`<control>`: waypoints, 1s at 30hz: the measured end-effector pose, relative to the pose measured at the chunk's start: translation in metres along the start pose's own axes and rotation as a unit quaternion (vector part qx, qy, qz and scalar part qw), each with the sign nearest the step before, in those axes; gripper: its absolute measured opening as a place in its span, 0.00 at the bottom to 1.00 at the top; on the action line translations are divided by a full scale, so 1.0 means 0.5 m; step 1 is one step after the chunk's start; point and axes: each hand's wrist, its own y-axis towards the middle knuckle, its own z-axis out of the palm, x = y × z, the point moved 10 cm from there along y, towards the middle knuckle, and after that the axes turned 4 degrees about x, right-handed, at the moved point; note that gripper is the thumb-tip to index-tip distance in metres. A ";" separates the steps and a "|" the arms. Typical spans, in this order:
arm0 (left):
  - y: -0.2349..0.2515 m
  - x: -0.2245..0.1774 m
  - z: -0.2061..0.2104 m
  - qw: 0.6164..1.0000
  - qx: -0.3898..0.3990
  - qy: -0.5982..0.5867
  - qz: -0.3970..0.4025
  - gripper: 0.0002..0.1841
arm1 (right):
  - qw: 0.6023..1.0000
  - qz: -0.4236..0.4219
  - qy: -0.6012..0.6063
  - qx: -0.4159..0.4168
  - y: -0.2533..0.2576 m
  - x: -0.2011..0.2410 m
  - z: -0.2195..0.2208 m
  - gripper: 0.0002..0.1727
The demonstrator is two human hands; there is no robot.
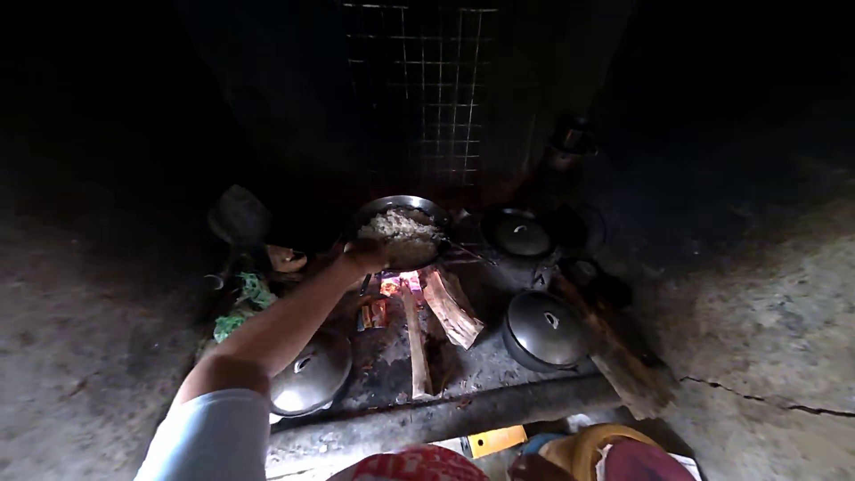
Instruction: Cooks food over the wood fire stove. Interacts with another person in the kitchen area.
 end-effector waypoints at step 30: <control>0.079 0.183 -0.049 0.979 -0.047 0.083 -0.180 0.13 | 0.873 0.010 -0.341 -0.348 -0.154 0.926 -0.554 0.17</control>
